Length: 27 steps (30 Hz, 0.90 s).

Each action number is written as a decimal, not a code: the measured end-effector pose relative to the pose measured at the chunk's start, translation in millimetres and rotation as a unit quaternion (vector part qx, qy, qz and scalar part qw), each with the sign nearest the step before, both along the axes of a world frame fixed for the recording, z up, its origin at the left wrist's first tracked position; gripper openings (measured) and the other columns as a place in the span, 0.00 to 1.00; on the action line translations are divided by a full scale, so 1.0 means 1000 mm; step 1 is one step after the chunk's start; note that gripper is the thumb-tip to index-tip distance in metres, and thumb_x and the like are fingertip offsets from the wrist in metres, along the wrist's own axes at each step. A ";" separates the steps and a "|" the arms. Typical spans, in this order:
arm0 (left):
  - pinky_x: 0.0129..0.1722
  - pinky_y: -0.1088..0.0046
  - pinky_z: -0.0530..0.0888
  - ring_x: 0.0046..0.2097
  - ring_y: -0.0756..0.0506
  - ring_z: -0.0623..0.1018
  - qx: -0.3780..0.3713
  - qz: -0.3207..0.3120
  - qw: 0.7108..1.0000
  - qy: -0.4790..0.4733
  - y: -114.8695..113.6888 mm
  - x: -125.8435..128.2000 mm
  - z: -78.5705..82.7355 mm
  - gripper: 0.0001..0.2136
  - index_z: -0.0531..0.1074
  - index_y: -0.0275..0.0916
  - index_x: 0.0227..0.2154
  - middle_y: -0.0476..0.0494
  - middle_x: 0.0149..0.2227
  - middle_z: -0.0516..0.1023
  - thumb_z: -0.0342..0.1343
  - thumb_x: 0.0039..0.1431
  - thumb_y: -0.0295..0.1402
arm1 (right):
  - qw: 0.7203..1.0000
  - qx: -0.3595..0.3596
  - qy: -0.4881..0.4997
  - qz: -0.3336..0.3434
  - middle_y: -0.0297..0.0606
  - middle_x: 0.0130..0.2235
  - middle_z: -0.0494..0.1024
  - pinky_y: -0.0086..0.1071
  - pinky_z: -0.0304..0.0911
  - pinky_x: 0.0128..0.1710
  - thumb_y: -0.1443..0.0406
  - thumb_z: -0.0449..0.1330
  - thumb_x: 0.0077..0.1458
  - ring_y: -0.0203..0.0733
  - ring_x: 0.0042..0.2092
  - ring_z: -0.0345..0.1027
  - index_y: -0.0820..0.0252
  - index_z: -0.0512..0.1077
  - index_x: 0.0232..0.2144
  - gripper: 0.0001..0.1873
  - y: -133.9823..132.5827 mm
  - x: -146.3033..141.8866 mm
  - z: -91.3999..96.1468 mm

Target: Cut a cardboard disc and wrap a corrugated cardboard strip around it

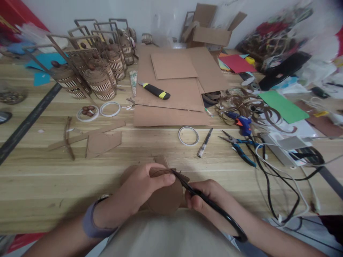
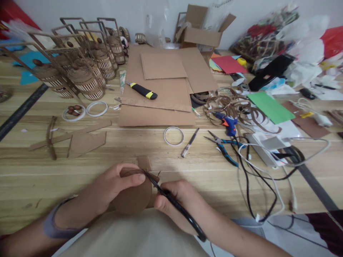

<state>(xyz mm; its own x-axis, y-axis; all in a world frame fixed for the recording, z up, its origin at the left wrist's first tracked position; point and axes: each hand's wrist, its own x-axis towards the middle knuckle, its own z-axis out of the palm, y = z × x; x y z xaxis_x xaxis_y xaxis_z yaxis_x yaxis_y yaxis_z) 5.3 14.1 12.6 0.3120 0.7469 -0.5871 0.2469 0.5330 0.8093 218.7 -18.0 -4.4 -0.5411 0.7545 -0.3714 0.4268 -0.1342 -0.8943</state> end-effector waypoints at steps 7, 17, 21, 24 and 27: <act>0.36 0.69 0.68 0.39 0.41 0.77 -0.003 0.003 1.000 -0.005 0.006 -0.004 -0.006 0.14 0.80 0.41 0.30 0.48 0.32 0.82 0.64 0.45 0.46 | 0.999 -0.014 -0.036 0.004 0.30 0.22 0.56 0.28 0.45 0.22 0.26 0.40 0.48 0.32 0.24 0.48 0.59 0.61 0.20 0.43 0.002 0.000 0.002; 0.41 0.66 0.72 0.43 0.39 0.80 -0.062 0.088 0.987 -0.117 0.004 0.001 -0.013 0.21 0.77 0.39 0.38 0.44 0.39 0.84 0.67 0.44 0.46 | 0.995 0.073 -0.031 -0.055 0.29 0.21 0.59 0.28 0.44 0.21 0.30 0.45 0.54 0.31 0.23 0.50 0.60 0.66 0.23 0.40 0.000 0.000 -0.007; 0.38 0.68 0.71 0.40 0.40 0.80 -0.034 0.109 0.992 -0.046 0.001 0.002 -0.014 0.17 0.77 0.40 0.34 0.48 0.34 0.83 0.67 0.44 0.46 | 0.996 0.070 -0.023 -0.044 0.30 0.21 0.61 0.27 0.47 0.22 0.30 0.44 0.53 0.33 0.23 0.53 0.61 0.68 0.24 0.41 0.000 0.000 -0.008; 0.37 0.68 0.71 0.39 0.41 0.79 -0.035 0.088 0.994 -0.053 0.002 0.001 -0.014 0.16 0.78 0.40 0.32 0.48 0.33 0.83 0.66 0.44 0.44 | 0.997 0.053 -0.025 -0.043 0.30 0.20 0.61 0.27 0.49 0.22 0.29 0.44 0.52 0.33 0.23 0.54 0.61 0.71 0.26 0.42 0.000 0.001 -0.006; 0.39 0.68 0.71 0.39 0.41 0.79 -0.037 0.079 0.994 -0.070 0.003 0.001 -0.014 0.15 0.78 0.40 0.33 0.48 0.33 0.83 0.67 0.43 0.43 | 0.998 0.041 -0.036 -0.038 0.29 0.19 0.61 0.28 0.50 0.22 0.32 0.47 0.54 0.33 0.22 0.53 0.61 0.72 0.27 0.39 0.001 0.001 -0.005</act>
<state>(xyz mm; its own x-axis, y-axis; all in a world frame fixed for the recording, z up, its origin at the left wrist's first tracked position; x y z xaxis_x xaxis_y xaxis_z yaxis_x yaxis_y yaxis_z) 6.5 16.7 -1.6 0.2774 0.7490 -0.6018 0.0434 0.6159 0.7866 219.3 -16.9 -9.1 -0.4550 0.8223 -0.3418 0.4816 -0.0956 -0.8712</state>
